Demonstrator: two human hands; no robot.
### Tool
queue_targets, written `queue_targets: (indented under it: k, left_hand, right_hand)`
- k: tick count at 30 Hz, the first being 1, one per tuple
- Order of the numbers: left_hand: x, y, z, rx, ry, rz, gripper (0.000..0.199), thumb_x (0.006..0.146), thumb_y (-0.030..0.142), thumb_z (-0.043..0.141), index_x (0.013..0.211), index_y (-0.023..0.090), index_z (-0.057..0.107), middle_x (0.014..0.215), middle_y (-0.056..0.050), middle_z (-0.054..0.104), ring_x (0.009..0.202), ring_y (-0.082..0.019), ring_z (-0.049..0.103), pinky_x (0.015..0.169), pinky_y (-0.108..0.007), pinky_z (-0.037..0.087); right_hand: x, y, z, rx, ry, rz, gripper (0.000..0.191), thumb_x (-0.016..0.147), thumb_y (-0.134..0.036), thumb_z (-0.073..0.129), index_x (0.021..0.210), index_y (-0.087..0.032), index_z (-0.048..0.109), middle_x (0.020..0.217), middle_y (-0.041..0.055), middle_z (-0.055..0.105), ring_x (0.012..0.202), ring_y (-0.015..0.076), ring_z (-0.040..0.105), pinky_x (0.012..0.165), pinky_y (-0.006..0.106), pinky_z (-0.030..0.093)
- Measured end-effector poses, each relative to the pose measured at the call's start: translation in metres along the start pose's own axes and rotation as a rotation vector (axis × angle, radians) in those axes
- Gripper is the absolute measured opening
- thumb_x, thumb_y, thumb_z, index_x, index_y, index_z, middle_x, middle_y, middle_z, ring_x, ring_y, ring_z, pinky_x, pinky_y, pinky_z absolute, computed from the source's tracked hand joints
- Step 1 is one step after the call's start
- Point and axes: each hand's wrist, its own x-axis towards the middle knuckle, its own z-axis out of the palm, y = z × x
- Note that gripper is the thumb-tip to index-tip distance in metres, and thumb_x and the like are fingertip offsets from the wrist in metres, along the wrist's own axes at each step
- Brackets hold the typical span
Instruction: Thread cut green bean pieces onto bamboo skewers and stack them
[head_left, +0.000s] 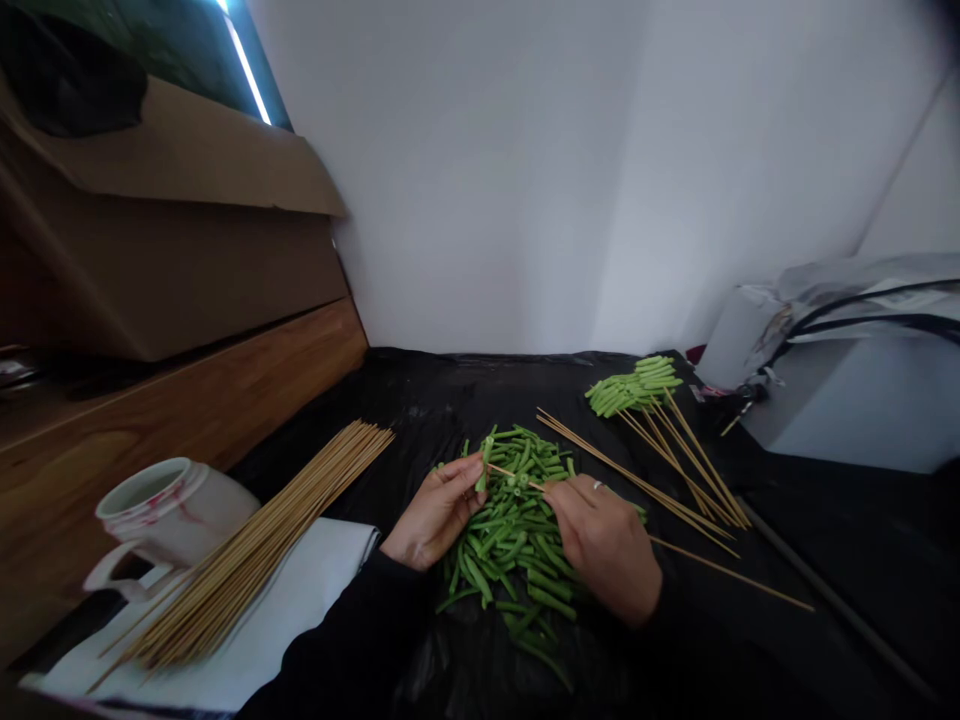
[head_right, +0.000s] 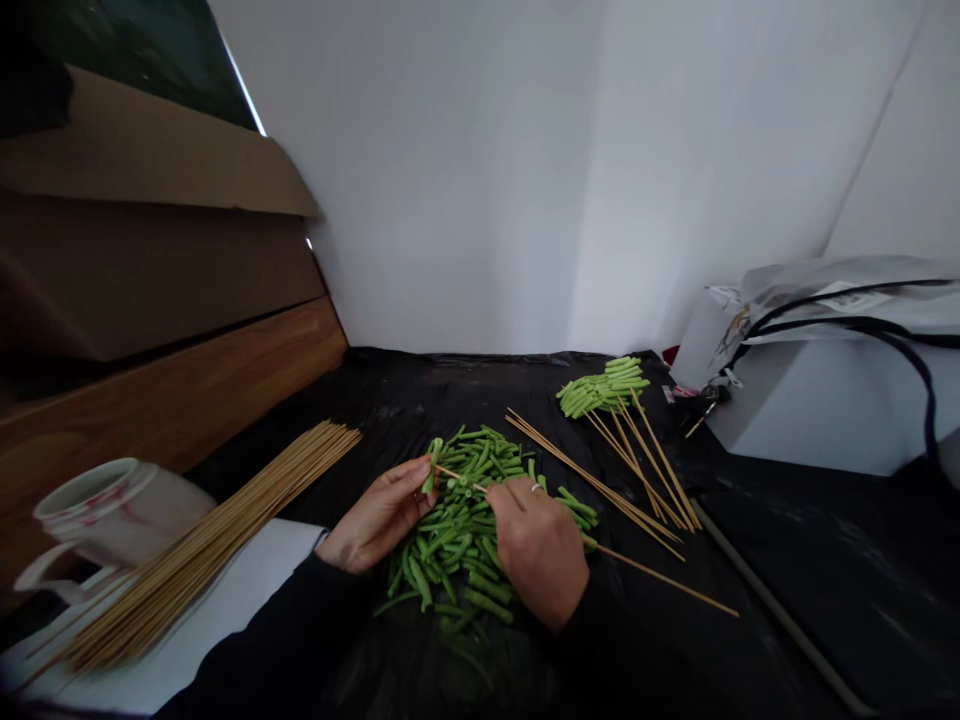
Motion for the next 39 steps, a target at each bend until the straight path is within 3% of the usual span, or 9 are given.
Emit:
queue_targets:
  k: [23, 34, 39]
  left_hand:
    - [-0.0011, -0.0017, 0.0009, 0.082, 0.018, 0.04, 0.024, 0.065, 0.019, 0.082, 0.086, 0.012, 0.075, 0.089, -0.007, 0.072, 0.079, -0.014, 0.064, 0.073, -0.024, 0.049]
    - [-0.0041, -0.0007, 0.0053, 0.102, 0.016, 0.032, 0.024, 0.064, 0.018, 0.082, 0.086, 0.012, 0.075, 0.082, -0.006, 0.07, 0.074, -0.012, 0.062, 0.071, -0.023, 0.047]
    - [-0.0043, -0.001, 0.0054, 0.113, 0.027, 0.04, 0.025, 0.064, 0.02, 0.082, 0.086, 0.011, 0.075, 0.088, -0.008, 0.071, 0.08, -0.015, 0.064, 0.077, -0.026, 0.048]
  right_hand:
    - [0.0, -0.0019, 0.0008, 0.103, -0.062, 0.043, 0.025, 0.094, -0.014, 0.037, 0.082, -0.018, 0.058, 0.073, 0.002, 0.061, 0.072, 0.0144, 0.056, 0.069, 0.027, 0.036]
    - [-0.0004, -0.0045, 0.0006, 0.062, -0.014, 0.04, 0.025, 0.093, -0.013, 0.038, 0.081, -0.018, 0.06, 0.074, 0.0034, 0.06, 0.073, 0.0165, 0.055, 0.07, 0.029, 0.035]
    - [-0.0006, -0.0044, 0.0015, 0.129, -0.066, 0.06, 0.024, 0.094, -0.015, 0.038, 0.081, -0.019, 0.058, 0.071, 0.0011, 0.06, 0.069, 0.0146, 0.055, 0.067, 0.028, 0.034]
